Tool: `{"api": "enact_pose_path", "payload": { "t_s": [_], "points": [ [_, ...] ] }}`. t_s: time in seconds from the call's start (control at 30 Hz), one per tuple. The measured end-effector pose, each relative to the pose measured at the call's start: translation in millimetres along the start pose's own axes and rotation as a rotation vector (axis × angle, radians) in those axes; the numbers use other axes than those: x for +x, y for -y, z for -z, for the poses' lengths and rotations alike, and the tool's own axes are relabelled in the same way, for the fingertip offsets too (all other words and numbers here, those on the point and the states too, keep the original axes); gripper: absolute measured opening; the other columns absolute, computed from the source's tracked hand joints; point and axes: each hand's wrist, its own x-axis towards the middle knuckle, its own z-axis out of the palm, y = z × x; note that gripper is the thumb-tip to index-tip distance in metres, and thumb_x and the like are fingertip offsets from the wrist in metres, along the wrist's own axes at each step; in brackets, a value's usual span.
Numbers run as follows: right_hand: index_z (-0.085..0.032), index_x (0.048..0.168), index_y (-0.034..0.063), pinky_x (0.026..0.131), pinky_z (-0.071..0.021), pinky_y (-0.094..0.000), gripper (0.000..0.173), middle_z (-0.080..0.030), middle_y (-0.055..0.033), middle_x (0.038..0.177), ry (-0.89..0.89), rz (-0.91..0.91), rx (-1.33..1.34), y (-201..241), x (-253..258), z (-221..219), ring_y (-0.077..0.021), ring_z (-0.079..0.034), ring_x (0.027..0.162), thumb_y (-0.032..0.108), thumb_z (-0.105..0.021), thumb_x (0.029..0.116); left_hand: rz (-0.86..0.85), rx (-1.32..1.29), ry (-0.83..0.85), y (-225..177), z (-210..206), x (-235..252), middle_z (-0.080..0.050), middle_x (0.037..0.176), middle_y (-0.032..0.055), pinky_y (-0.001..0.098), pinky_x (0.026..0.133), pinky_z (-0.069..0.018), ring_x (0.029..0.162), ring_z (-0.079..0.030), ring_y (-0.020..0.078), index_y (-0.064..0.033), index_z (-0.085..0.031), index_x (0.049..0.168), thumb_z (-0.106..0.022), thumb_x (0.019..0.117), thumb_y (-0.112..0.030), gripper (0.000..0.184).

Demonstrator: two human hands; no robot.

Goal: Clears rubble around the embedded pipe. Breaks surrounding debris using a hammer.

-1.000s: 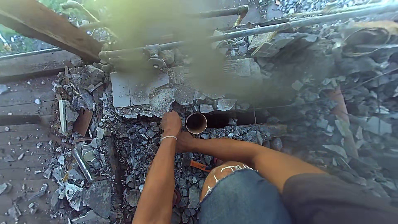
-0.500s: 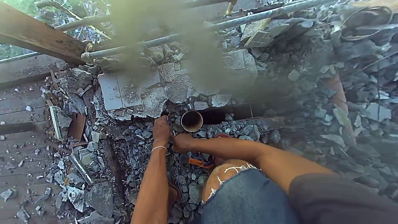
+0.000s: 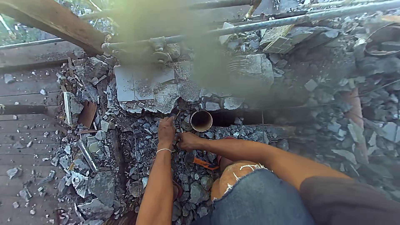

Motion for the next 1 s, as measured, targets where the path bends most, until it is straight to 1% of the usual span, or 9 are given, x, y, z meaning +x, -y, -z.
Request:
{"api": "enact_pose_path", "payload": {
  "t_s": [0.17,0.27,0.37,0.5,0.6,0.63,0.73,0.83,1.0],
  "points": [
    [-0.063,0.136,0.0171,0.096,-0.0512,-0.0620,0.039,-0.069,-0.0159,0.125,0.012,0.017,-0.033,-5.7,-3.5,3.8,-0.0347,-0.066,0.116,0.027,-0.060,0.0986,0.043,-0.006,-0.056,5.5,3.5,18.9,-0.072,0.119,0.0165,0.0538,0.104,-0.0508,0.118,-0.065,0.0355,-0.0088,-0.076,0.116,-0.054,0.1049,-0.013,0.025],
    [-0.062,0.139,0.0165,0.095,-0.0519,-0.0613,0.041,-0.069,-0.0166,0.125,0.008,0.001,-0.022,-2.4,-6.8,8.3,-0.0346,-0.067,0.114,0.028,-0.060,0.0989,0.068,0.079,-0.101,-1.0,-6.4,11.1,-0.069,0.122,0.0144,0.0535,0.100,-0.0527,0.121,-0.062,0.0363,-0.0129,-0.076,0.120,-0.056,0.1030,-0.012,0.026],
    [-0.061,0.138,0.0136,0.094,-0.0527,-0.0610,0.043,-0.070,-0.0167,0.122,-0.011,-0.028,-0.017,-2.5,-5.4,7.4,-0.0339,-0.068,0.111,0.031,-0.061,0.0981,0.134,0.088,-0.205,-7.2,-26.2,0.8,-0.072,0.126,0.0065,0.0512,0.104,-0.0485,0.123,-0.061,0.0336,-0.0169,-0.076,0.121,-0.056,0.1018,-0.012,0.029],
    [-0.062,0.137,0.0120,0.096,-0.0521,-0.0601,0.043,-0.070,-0.0160,0.122,-0.016,-0.017,-0.044,-3.2,-7.1,10.8,-0.0330,-0.068,0.110,0.032,-0.060,0.0994,0.207,0.149,-0.240,-12.2,-31.1,0.1,-0.071,0.130,-0.0019,0.0560,0.101,-0.0462,0.127,-0.058,0.0328,-0.0262,-0.076,0.122,-0.055,0.1023,-0.017,0.030],
    [-0.067,0.130,0.0117,0.090,-0.0540,-0.0585,0.037,-0.072,-0.0152,0.113,-0.032,-0.006,-0.020,-2.5,-11.6,15.6,-0.0310,-0.070,0.100,0.031,-0.059,0.0992,0.214,0.140,-0.237,-16.6,-30.9,-5.0,-0.065,0.137,0.0061,0.0602,0.104,-0.0418,0.131,-0.053,0.0363,-0.0282,-0.075,0.125,-0.056,0.1006,-0.020,0.032],
    [-0.068,0.128,0.0116,0.087,-0.0553,-0.0566,0.036,-0.073,-0.0141,0.109,-0.041,-0.011,0.000,-3.3,-12.4,16.7,-0.0293,-0.071,0.095,0.030,-0.058,0.0985,0.208,0.133,-0.249,-18.0,-30.5,-6.6,-0.064,0.135,0.0095,0.0601,0.104,-0.0416,0.130,-0.053,0.0371,-0.0276,-0.076,0.123,-0.057,0.1004,-0.020,0.030],
    [-0.069,0.123,0.0103,0.079,-0.0576,-0.0508,0.034,-0.072,-0.0121,0.099,-0.078,-0.038,0.100,-8.2,-14.0,16.5,-0.0250,-0.070,0.083,0.030,-0.060,0.0969,0.200,0.121,-0.202,-21.5,-26.0,-8.3,-0.071,0.121,0.0080,0.0546,0.105,-0.0438,0.124,-0.059,0.0325,-0.0237,-0.077,0.121,-0.056,0.1014,-0.020,0.029],
    [-0.069,0.122,0.0107,0.082,-0.0570,-0.0513,0.035,-0.072,-0.0125,0.102,-0.077,-0.058,0.111,-13.4,-15.1,16.5,-0.0252,-0.070,0.087,0.035,-0.061,0.0978,0.167,-0.011,-0.218,-12.7,-22.3,-1.8,-0.073,0.109,0.0109,0.0531,0.101,-0.0487,0.114,-0.065,0.0326,-0.0174,-0.079,0.114,-0.058,0.1012,-0.018,0.025],
    [-0.069,0.123,0.0092,0.087,-0.0565,-0.0528,0.036,-0.072,-0.0135,0.106,-0.066,-0.093,0.099,-26.1,-19.7,17.5,-0.0266,-0.071,0.093,0.035,-0.060,0.0991,0.054,-0.248,-0.281,5.6,-17.3,1.8,-0.074,0.099,0.0111,0.0493,0.099,-0.0512,0.103,-0.068,0.0289,-0.0119,-0.081,0.106,-0.062,0.0996,-0.013,0.020]
  ]
}}
